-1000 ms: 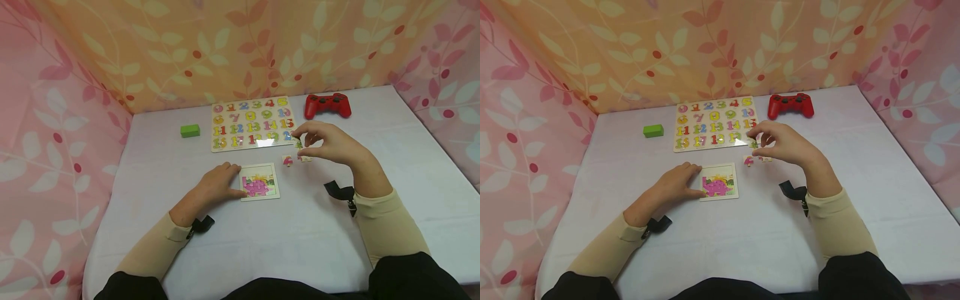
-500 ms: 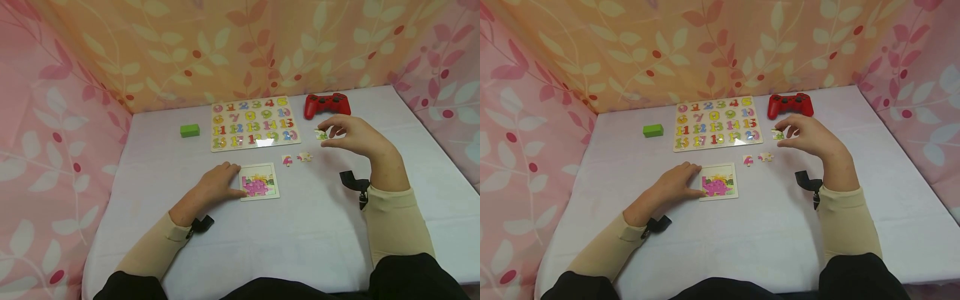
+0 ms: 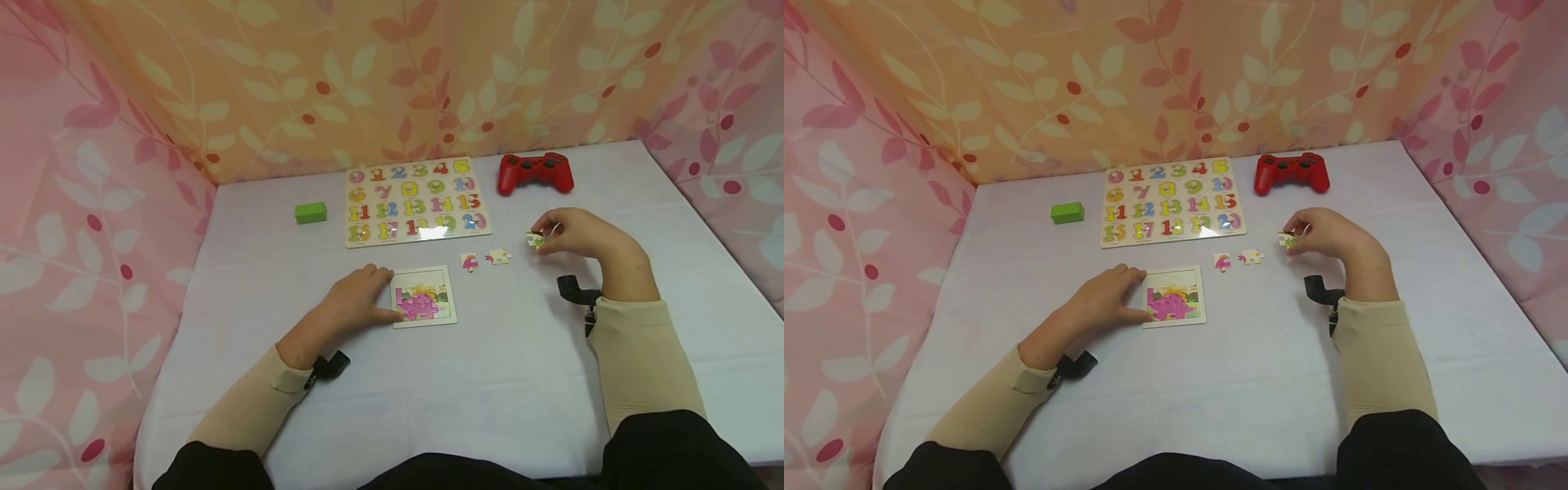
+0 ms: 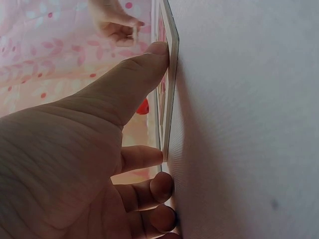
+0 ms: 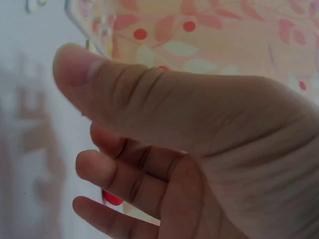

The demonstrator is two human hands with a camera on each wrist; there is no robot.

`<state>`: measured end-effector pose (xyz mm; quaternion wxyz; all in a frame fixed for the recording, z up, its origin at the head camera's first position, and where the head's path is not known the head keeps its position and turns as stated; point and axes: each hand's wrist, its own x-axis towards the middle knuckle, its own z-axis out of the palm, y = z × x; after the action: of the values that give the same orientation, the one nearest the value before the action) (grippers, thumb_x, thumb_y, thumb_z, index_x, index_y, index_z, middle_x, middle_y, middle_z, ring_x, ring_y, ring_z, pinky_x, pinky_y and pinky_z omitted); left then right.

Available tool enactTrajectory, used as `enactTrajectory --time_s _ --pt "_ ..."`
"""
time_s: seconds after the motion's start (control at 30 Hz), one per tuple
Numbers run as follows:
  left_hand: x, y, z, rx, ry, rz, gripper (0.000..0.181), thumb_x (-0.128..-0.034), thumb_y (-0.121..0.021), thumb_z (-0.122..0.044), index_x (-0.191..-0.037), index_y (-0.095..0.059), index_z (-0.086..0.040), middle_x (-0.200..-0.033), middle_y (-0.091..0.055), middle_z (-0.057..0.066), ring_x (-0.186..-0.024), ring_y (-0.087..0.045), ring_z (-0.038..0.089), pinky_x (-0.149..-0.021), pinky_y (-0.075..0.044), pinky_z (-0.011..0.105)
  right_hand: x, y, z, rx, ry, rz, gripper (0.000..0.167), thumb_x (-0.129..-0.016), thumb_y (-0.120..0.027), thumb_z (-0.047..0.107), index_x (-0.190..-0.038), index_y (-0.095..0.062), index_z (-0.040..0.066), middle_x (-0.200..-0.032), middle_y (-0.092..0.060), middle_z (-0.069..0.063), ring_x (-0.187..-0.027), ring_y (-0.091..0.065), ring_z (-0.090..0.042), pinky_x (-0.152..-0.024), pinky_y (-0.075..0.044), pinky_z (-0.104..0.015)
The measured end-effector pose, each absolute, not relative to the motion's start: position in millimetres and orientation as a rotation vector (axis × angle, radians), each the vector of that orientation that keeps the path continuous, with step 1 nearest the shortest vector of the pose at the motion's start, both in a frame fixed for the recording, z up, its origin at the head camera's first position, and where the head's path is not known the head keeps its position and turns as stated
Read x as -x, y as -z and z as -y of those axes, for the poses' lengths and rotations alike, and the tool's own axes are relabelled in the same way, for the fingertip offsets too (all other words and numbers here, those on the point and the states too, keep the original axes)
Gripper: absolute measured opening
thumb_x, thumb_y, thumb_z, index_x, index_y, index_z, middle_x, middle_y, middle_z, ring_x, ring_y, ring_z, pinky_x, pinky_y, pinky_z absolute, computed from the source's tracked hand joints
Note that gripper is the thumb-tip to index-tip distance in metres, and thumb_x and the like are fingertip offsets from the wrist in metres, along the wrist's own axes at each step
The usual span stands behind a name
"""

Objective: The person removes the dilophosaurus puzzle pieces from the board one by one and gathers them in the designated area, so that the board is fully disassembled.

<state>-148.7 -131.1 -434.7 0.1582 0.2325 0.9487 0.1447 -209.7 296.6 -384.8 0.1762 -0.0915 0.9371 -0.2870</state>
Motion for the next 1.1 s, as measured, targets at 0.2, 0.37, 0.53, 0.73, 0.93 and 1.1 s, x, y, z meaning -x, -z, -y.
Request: enactTrajectory --time_s 0.2,0.37,0.53,0.73,0.93,1.1 --pt "149.4 434.3 131.3 -0.670 -0.410 -2.711 0.095 -0.0777 -0.082 -0.063 -0.151 -0.050 -0.011 -0.128 -0.059 0.007 -0.106 -0.055 0.020 -0.094 -0.051 0.040 214.4 399.8 -295.6 0.265 0.814 -2.587 0.044 -0.081 -0.088 0.016 -0.117 -0.066 0.001 -0.097 -0.059 -0.010 -0.096 -0.053 -0.029 -0.080 -0.042 -0.040" --pt "149.9 433.2 131.1 -0.675 -0.407 -2.707 0.095 -0.0781 -0.082 -0.063 -0.151 -0.050 -0.011 -0.127 -0.059 0.006 -0.107 -0.055 0.020 -0.094 -0.051 0.039 217.0 406.6 -288.6 0.252 0.788 -2.545 0.044 -0.082 -0.087 0.016 -0.118 -0.065 0.003 -0.094 -0.055 -0.010 -0.095 -0.049 -0.029 -0.079 -0.039 -0.041" --pt "150.5 431.2 129.6 -0.662 -0.405 -2.700 0.094 -0.0788 -0.082 -0.062 -0.151 -0.050 -0.011 -0.128 -0.059 0.006 -0.108 -0.055 0.020 -0.095 -0.050 0.039 217.6 410.0 -286.9 0.275 0.757 -2.549 0.043 -0.083 -0.086 0.013 -0.118 -0.063 0.005 -0.090 -0.050 -0.009 -0.091 -0.047 -0.027 -0.077 -0.036 -0.041" --pt "150.3 431.1 129.0 -0.658 -0.400 -2.703 0.094 -0.0785 -0.082 -0.062 -0.150 -0.050 -0.011 -0.129 -0.059 0.006 -0.109 -0.055 0.020 -0.095 -0.050 0.039 215.9 407.0 -286.3 0.280 0.730 -2.554 0.048 -0.084 -0.086 0.018 -0.121 -0.059 0.005 -0.091 -0.049 -0.010 -0.090 -0.048 -0.027 -0.074 -0.036 -0.041" --pt "149.2 431.3 129.9 -0.661 -0.410 -2.705 0.094 -0.0780 -0.083 -0.062 -0.150 -0.051 -0.010 -0.130 -0.059 0.007 -0.112 -0.056 0.021 -0.096 -0.050 0.041 210.5 388.1 -282.5 0.265 0.808 -2.642 0.051 -0.087 -0.084 0.030 -0.125 -0.060 0.007 -0.100 -0.052 -0.011 -0.089 -0.049 -0.027 -0.072 -0.039 -0.039" --pt "149.2 433.4 130.9 -0.665 -0.405 -2.709 0.094 -0.0779 -0.082 -0.062 -0.149 -0.051 -0.010 -0.128 -0.059 0.007 -0.110 -0.056 0.021 -0.095 -0.050 0.040 199.8 365.7 -273.5 0.281 0.888 -2.741 0.046 -0.090 -0.081 0.038 -0.124 -0.063 0.011 -0.102 -0.052 -0.010 -0.087 -0.049 -0.026 -0.069 -0.040 -0.036"
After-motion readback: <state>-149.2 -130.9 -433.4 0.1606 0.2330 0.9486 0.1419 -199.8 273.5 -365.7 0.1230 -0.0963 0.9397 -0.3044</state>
